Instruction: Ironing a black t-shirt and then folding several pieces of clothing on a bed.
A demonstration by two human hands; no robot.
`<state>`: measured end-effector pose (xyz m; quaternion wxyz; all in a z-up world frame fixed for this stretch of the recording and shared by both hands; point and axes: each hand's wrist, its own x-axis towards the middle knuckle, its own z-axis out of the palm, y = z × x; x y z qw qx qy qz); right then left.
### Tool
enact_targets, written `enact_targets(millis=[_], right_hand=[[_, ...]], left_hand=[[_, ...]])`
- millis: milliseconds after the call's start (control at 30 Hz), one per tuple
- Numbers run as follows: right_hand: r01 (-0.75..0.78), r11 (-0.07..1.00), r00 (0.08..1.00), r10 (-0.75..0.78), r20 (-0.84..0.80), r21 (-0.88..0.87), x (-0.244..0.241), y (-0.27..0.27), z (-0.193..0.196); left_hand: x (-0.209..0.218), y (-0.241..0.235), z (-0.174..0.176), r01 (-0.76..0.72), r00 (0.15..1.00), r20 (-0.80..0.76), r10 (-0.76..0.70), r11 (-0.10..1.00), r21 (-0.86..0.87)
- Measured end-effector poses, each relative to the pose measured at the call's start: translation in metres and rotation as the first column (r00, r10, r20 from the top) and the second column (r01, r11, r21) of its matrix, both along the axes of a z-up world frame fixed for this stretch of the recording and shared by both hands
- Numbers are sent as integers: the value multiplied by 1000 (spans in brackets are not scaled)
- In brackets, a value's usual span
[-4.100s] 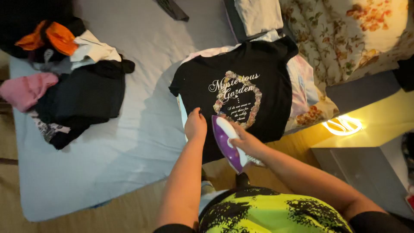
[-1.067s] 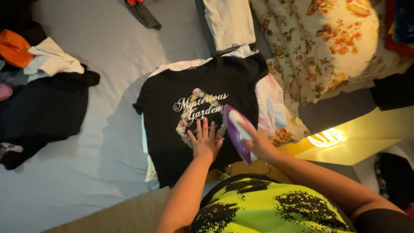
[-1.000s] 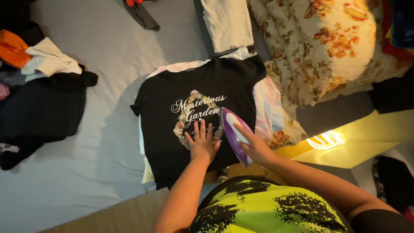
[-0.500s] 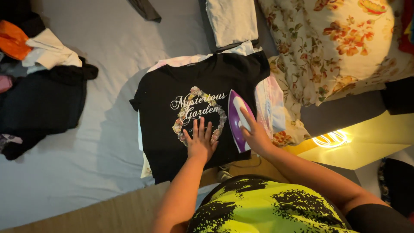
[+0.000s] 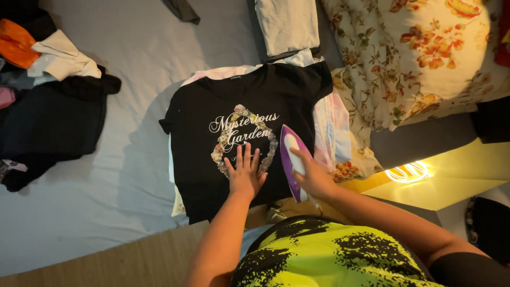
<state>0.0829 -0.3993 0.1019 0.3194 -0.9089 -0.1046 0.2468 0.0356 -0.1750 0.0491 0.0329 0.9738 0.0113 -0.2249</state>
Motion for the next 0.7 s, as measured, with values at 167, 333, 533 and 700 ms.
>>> enact_targets(millis=[167, 333, 533, 700], right_hand=[[6, 993, 958, -40, 284, 118, 33, 19, -18], [268, 963, 963, -268, 15, -9, 64, 44, 45], [127, 989, 992, -128, -6, -74, 21, 16, 28], [69, 998, 988, -67, 141, -8, 45, 7, -10]], left_hand=[[3, -2, -17, 32, 999, 31, -33, 998, 50], [2, -3, -17, 25, 999, 38, -26, 999, 21], [-3, 1, -22, 13, 998, 65, -10, 999, -40], [4, 5, -15, 55, 994, 93, -49, 996, -68]])
